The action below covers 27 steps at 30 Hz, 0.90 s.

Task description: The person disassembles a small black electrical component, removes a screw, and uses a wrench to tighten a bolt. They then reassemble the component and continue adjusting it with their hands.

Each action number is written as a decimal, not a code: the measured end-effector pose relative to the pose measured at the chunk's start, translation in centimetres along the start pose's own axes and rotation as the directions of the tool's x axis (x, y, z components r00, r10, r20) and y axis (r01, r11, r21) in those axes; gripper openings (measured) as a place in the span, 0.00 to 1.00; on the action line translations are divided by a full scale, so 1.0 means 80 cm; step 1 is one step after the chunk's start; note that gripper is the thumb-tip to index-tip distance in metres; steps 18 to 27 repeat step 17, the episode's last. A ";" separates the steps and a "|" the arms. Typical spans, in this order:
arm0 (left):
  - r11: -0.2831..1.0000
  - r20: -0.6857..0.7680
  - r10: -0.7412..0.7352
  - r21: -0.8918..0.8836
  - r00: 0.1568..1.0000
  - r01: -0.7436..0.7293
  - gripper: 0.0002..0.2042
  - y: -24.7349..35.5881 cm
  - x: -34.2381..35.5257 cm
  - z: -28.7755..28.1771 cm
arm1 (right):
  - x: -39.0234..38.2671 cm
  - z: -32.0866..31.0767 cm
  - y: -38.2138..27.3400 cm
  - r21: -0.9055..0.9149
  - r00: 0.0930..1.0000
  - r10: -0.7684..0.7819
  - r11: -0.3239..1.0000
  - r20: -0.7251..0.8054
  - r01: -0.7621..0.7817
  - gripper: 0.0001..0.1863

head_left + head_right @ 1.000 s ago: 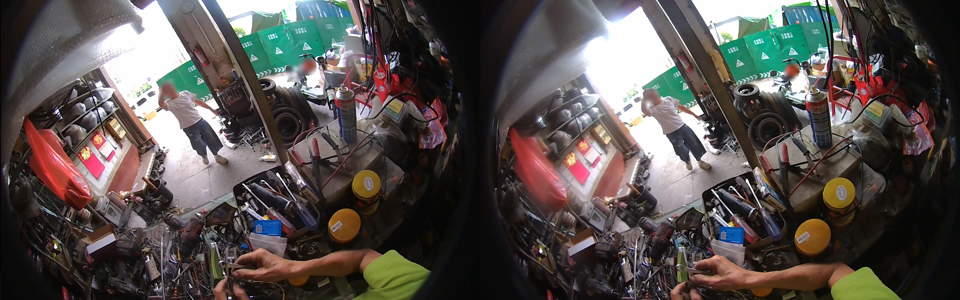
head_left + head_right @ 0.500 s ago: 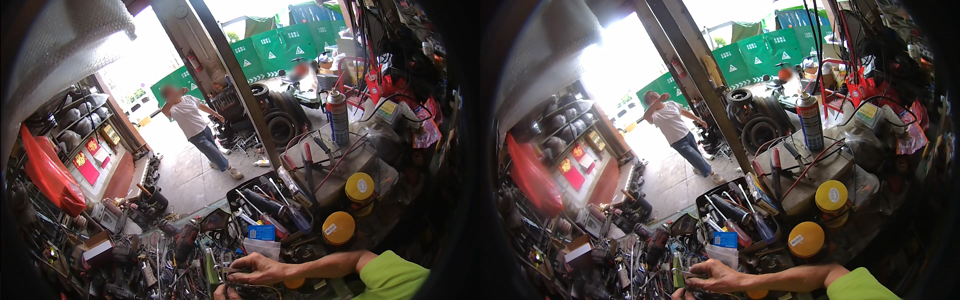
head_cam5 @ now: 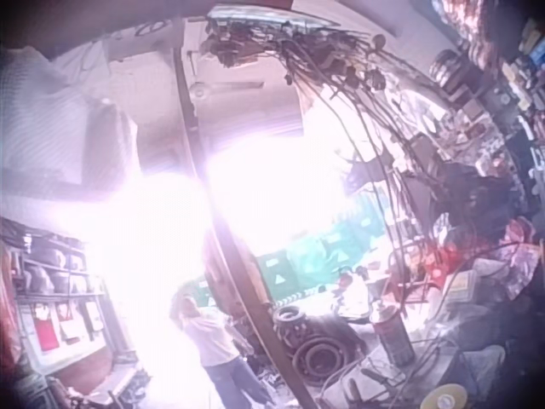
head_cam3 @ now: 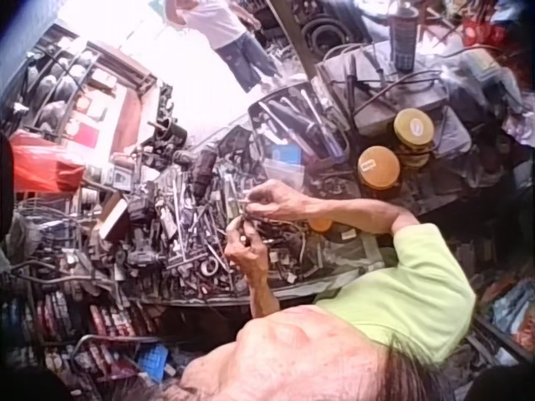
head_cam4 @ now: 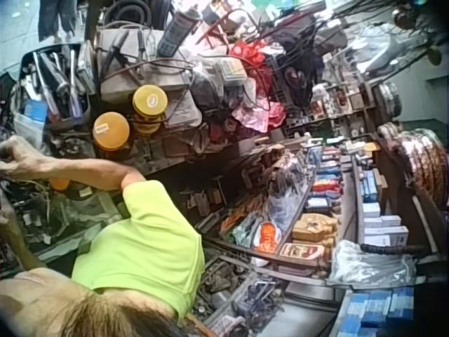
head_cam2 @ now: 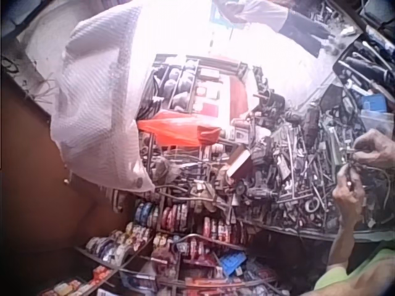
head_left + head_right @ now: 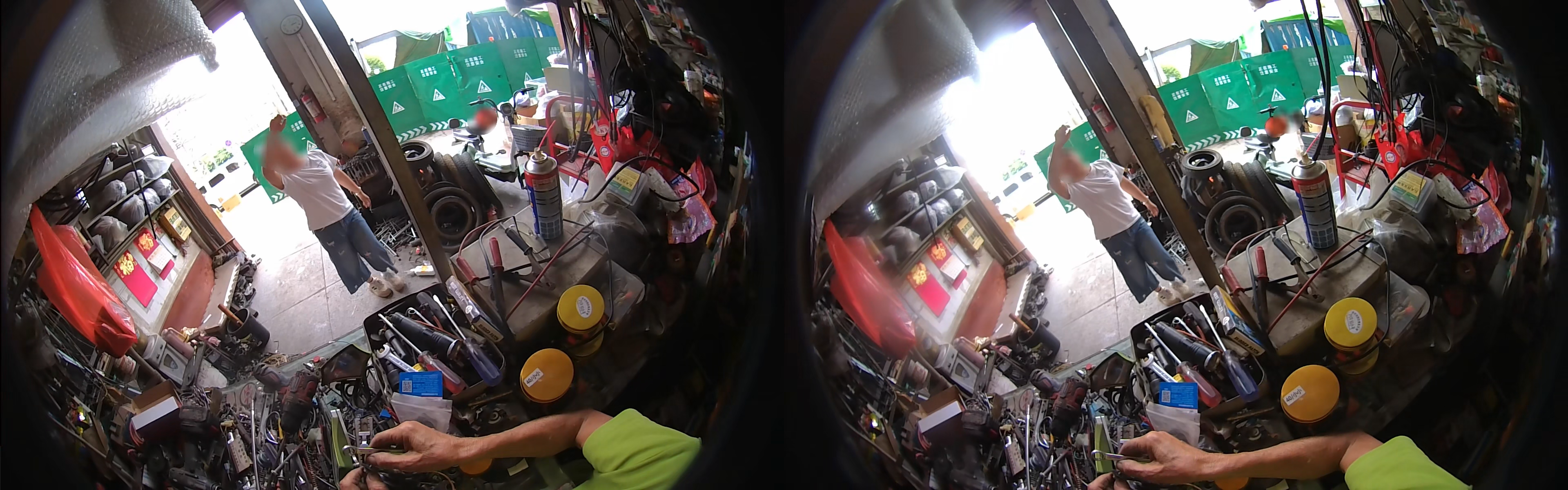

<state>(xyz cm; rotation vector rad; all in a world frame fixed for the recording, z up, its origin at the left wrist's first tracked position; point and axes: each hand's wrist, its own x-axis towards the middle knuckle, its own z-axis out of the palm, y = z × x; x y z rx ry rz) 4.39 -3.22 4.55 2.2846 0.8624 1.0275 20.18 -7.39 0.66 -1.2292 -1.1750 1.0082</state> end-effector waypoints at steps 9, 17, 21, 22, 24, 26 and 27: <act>1.000 -0.007 0.027 0.003 1.000 -0.027 0.08 -0.004 -0.001 0.001 | -0.003 0.003 -0.004 0.042 0.996 -0.060 0.997 -0.061 0.062 0.18; 1.000 0.005 0.024 0.013 1.000 -0.024 0.09 -0.005 0.000 0.001 | -0.001 0.008 0.000 0.035 0.987 -0.112 0.993 -0.115 0.117 0.18; 1.000 0.005 0.024 0.013 1.000 -0.024 0.09 -0.005 0.000 0.001 | -0.001 0.008 0.000 0.035 0.987 -0.112 0.993 -0.115 0.117 0.18; 1.000 0.005 0.024 0.013 1.000 -0.024 0.09 -0.005 0.000 0.001 | -0.001 0.008 0.000 0.035 0.987 -0.112 0.993 -0.115 0.117 0.18; 1.000 0.005 0.024 0.013 1.000 -0.024 0.09 -0.005 0.000 0.001 | -0.001 0.008 0.000 0.035 0.987 -0.112 0.993 -0.115 0.117 0.18; 1.000 0.005 0.024 0.013 1.000 -0.024 0.09 -0.005 0.000 0.001 | -0.001 0.008 0.000 0.035 0.987 -0.112 0.993 -0.115 0.117 0.18; 1.000 0.005 0.024 0.013 1.000 -0.024 0.09 -0.005 0.000 0.001 | -0.001 0.008 0.000 0.035 0.987 -0.112 0.993 -0.115 0.117 0.18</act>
